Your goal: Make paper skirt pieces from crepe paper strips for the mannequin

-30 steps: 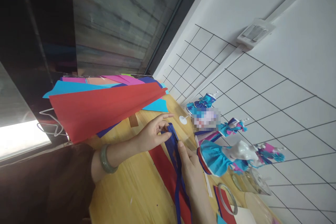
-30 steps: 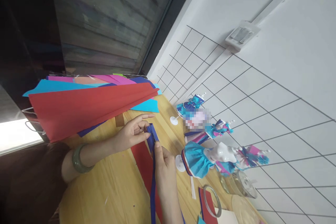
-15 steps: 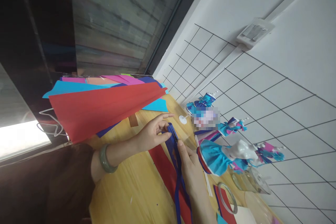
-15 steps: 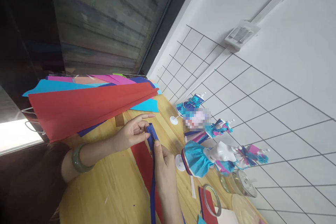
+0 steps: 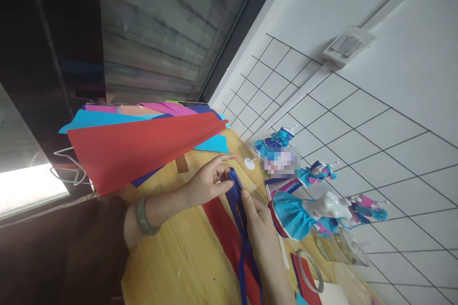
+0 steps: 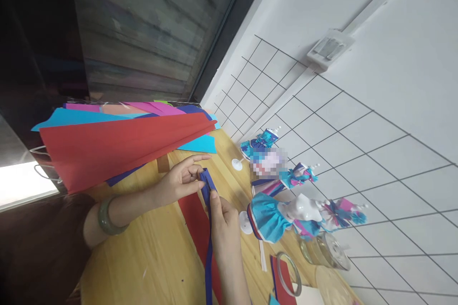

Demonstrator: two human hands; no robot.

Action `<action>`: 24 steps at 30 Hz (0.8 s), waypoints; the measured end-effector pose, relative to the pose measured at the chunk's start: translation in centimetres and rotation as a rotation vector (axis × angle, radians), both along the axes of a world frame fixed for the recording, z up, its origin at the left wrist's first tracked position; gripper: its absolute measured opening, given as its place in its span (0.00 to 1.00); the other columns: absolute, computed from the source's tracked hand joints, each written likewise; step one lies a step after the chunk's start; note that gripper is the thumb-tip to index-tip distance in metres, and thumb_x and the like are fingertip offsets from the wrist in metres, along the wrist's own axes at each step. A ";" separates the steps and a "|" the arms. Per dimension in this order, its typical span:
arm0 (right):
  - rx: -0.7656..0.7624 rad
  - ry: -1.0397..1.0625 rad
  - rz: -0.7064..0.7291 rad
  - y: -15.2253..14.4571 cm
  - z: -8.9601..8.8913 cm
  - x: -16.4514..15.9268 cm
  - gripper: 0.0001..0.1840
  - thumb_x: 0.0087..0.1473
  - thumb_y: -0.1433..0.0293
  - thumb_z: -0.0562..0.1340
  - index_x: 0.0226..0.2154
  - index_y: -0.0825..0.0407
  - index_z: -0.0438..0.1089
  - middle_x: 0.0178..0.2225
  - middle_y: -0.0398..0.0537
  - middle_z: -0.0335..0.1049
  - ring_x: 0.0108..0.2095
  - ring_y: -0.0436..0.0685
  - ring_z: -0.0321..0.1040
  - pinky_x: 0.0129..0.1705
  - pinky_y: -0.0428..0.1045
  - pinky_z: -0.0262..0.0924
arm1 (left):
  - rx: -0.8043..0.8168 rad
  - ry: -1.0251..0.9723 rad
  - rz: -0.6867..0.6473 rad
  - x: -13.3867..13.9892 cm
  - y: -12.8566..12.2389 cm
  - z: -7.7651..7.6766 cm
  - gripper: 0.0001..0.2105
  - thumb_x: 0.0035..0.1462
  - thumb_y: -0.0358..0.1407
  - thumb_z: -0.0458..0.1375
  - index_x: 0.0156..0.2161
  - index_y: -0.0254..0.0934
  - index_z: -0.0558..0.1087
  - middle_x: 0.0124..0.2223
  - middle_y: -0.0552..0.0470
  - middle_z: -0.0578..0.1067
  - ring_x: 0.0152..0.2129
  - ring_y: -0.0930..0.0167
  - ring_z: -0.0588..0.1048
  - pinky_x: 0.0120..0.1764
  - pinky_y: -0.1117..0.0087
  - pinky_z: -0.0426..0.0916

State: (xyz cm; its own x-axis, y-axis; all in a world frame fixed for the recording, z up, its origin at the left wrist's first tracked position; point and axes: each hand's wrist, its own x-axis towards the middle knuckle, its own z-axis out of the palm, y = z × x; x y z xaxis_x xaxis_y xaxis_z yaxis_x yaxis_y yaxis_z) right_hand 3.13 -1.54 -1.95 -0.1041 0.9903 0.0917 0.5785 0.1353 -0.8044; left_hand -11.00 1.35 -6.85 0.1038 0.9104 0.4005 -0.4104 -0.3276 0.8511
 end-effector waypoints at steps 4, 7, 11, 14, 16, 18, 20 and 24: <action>-0.137 0.028 0.042 0.2 -0.1 0.1 0.24 0.51 0.50 0.51 0.17 0.50 0.51 0.17 0.37 0.44 0.20 0.48 0.40 0.22 0.46 0.37 | -0.005 -0.016 -0.015 0.1 0.0 0.0 0.26 0.51 0.28 0.55 0.56 0.38 0.55 0.35 0.52 0.70 0.33 0.72 0.70 0.39 0.68 0.62; -0.109 0.015 0.038 0.3 0.0 0.1 0.25 0.51 0.49 0.51 0.17 0.50 0.54 0.17 0.37 0.44 0.20 0.48 0.41 0.22 0.46 0.37 | -0.010 -0.023 -0.011 0.1 0.0 0.0 0.27 0.50 0.28 0.56 0.56 0.38 0.55 0.35 0.52 0.70 0.33 0.72 0.70 0.39 0.68 0.62; -0.076 0.017 0.085 0.5 -0.2 0.2 0.25 0.52 0.49 0.51 0.18 0.51 0.56 0.18 0.37 0.44 0.21 0.48 0.42 0.23 0.45 0.38 | -0.004 -0.034 -0.007 0.0 0.0 -0.1 0.27 0.50 0.28 0.56 0.56 0.38 0.55 0.34 0.52 0.71 0.32 0.72 0.70 0.38 0.68 0.62; -0.089 0.025 0.104 0.6 -0.2 0.2 0.24 0.52 0.50 0.51 0.18 0.51 0.56 0.18 0.36 0.44 0.20 0.48 0.40 0.22 0.45 0.37 | -0.009 -0.038 0.003 -0.1 0.0 0.0 0.27 0.50 0.29 0.56 0.56 0.38 0.56 0.35 0.52 0.71 0.33 0.72 0.70 0.39 0.68 0.62; -0.097 0.030 0.107 0.7 -0.2 0.2 0.24 0.52 0.50 0.52 0.18 0.51 0.54 0.18 0.36 0.43 0.20 0.47 0.39 0.22 0.46 0.37 | -0.012 -0.033 0.011 -0.1 0.0 0.0 0.27 0.50 0.29 0.56 0.56 0.38 0.56 0.35 0.52 0.71 0.32 0.72 0.70 0.39 0.67 0.62; -0.096 0.027 0.121 0.8 -0.2 0.3 0.24 0.52 0.50 0.51 0.18 0.51 0.52 0.18 0.36 0.43 0.20 0.47 0.39 0.22 0.45 0.37 | -0.006 -0.027 0.012 -0.1 -0.1 0.1 0.27 0.50 0.29 0.56 0.56 0.38 0.55 0.35 0.52 0.70 0.32 0.72 0.70 0.39 0.67 0.62; -0.086 0.015 0.137 1.0 -0.3 0.3 0.24 0.53 0.50 0.51 0.19 0.51 0.52 0.19 0.36 0.44 0.21 0.48 0.41 0.23 0.45 0.38 | 0.005 -0.027 0.012 -0.1 -0.1 0.1 0.27 0.51 0.28 0.55 0.56 0.38 0.55 0.35 0.52 0.70 0.32 0.72 0.69 0.39 0.67 0.62; -0.057 -0.016 0.168 1.2 -0.3 0.5 0.23 0.54 0.51 0.50 0.20 0.51 0.55 0.19 0.37 0.44 0.22 0.48 0.43 0.24 0.45 0.39 | 0.027 -0.018 0.038 -0.1 0.0 0.1 0.27 0.51 0.28 0.55 0.56 0.37 0.54 0.34 0.52 0.70 0.32 0.73 0.69 0.38 0.68 0.62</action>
State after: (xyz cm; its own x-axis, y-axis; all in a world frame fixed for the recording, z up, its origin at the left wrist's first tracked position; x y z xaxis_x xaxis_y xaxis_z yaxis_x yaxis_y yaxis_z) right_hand 3.61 -0.31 -2.22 -0.2695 0.9624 0.0331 0.5641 0.1856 -0.8046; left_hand -11.10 1.36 -6.74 0.0616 0.9023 0.4266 -0.4124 -0.3662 0.8342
